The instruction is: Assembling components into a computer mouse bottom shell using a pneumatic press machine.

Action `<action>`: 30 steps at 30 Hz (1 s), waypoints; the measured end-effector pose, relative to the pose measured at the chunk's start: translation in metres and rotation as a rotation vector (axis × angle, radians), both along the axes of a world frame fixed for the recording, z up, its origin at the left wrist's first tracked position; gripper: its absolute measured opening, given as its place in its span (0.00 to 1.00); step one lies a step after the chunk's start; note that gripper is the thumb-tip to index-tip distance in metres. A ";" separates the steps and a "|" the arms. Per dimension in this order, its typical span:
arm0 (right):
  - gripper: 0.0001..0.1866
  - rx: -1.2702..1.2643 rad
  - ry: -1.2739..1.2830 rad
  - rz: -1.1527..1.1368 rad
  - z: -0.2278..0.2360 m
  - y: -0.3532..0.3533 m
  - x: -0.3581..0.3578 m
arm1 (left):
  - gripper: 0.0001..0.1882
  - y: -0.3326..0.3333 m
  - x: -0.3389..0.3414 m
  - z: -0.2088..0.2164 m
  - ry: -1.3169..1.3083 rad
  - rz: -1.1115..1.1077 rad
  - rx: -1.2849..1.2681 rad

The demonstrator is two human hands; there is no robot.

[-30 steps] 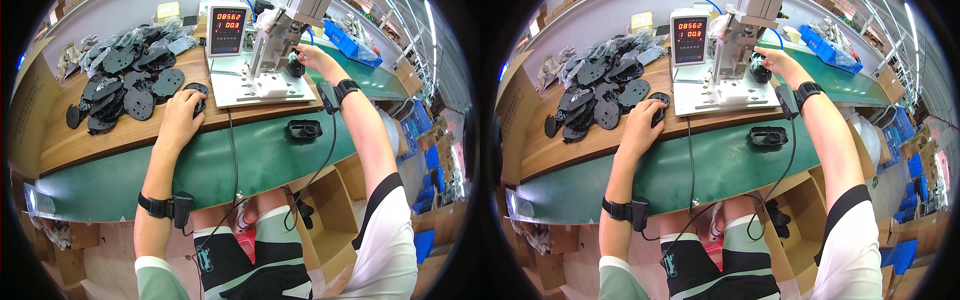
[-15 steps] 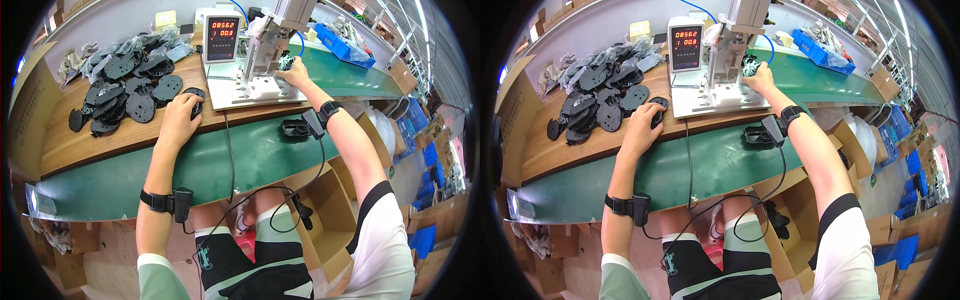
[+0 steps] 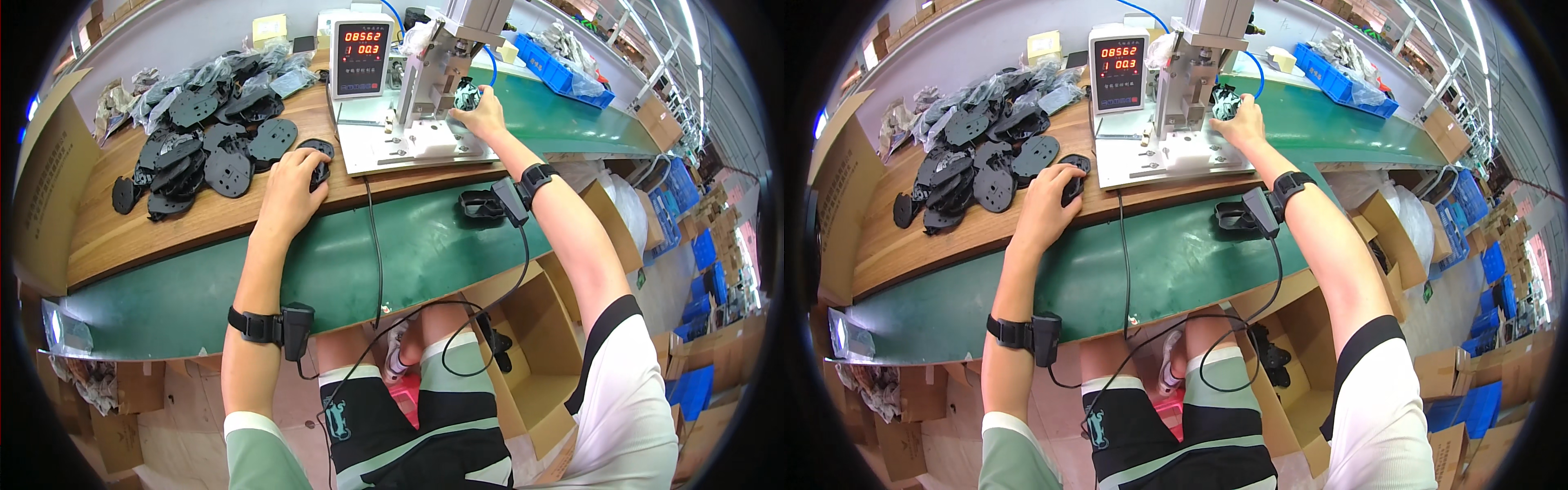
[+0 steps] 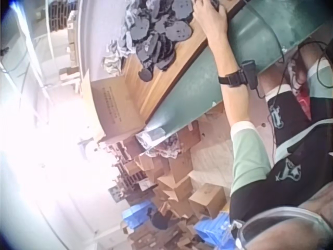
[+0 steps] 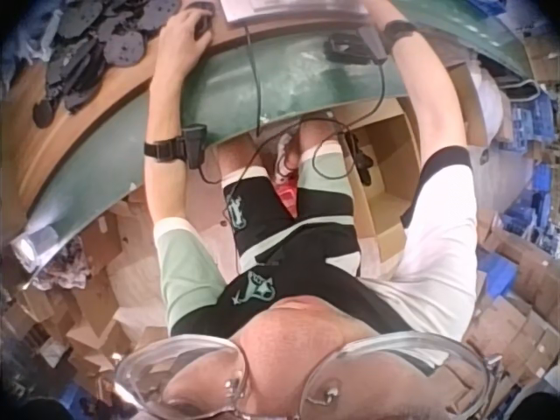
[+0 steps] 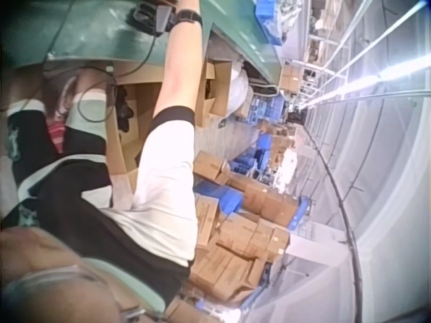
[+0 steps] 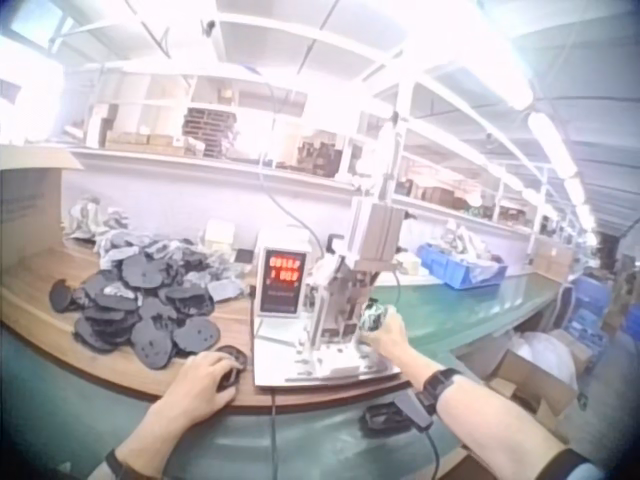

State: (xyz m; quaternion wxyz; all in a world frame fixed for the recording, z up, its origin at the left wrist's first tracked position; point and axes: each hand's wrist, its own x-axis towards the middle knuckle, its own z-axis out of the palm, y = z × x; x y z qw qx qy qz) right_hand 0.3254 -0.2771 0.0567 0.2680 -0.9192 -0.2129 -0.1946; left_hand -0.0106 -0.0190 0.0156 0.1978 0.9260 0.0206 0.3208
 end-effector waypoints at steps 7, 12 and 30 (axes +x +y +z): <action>0.50 0.009 0.014 -0.015 0.006 0.001 -0.003 | 0.19 0.001 0.000 -0.001 0.006 0.003 0.005; 0.48 -0.008 -0.036 -0.043 0.000 0.002 -0.004 | 0.18 0.001 0.000 -0.001 0.008 0.004 0.006; 0.51 0.000 0.001 -0.035 0.005 -0.002 -0.006 | 0.18 -0.001 0.000 0.000 0.017 0.013 0.014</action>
